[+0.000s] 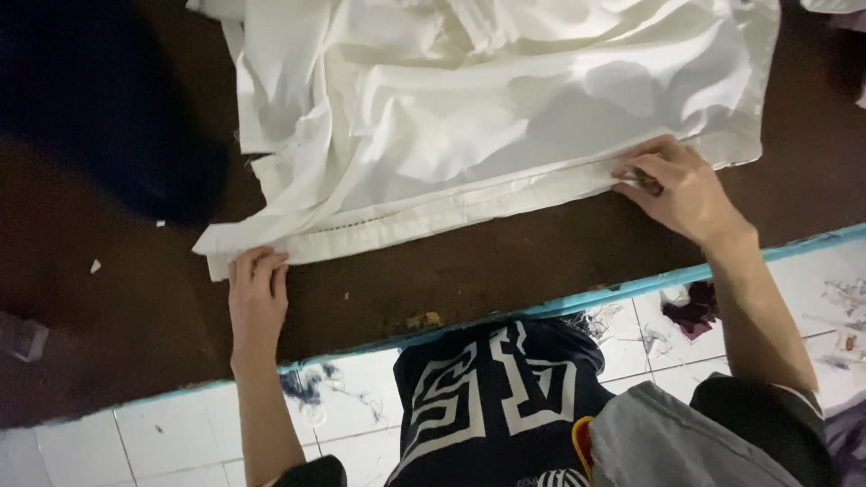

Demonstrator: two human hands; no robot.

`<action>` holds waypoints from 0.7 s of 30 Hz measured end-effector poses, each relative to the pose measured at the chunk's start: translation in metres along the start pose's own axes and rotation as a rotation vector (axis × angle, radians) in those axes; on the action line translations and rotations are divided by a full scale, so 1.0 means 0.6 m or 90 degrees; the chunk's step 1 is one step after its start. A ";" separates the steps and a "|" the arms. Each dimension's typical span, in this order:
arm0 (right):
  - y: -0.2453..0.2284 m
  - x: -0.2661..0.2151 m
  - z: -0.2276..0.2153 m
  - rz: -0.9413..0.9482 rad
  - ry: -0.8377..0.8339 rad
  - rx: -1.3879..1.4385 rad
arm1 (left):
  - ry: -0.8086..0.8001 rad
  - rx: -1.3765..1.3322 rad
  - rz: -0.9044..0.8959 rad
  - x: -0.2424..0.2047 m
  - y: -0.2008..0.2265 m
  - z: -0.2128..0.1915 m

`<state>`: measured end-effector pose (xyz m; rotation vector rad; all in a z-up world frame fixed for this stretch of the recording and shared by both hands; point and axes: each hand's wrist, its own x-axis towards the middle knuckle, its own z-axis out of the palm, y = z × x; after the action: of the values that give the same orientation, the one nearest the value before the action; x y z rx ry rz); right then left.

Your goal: Trimming loose threads from white garments using thread snips on a factory work table.

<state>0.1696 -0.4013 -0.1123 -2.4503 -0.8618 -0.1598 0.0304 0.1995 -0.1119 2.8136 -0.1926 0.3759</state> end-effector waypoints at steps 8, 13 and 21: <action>0.009 0.013 -0.015 0.114 -0.058 0.139 | -0.053 -0.134 -0.133 0.032 -0.016 -0.021; -0.013 0.028 -0.030 0.170 -0.073 0.154 | 0.018 -0.147 -0.076 0.038 -0.041 0.014; 0.018 0.027 -0.003 0.236 -0.109 0.019 | 0.063 -0.112 -0.046 0.047 -0.080 0.056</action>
<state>0.1891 -0.4006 -0.1114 -2.5717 -0.4593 0.1985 0.0735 0.2322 -0.1485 2.6145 -0.0973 0.4560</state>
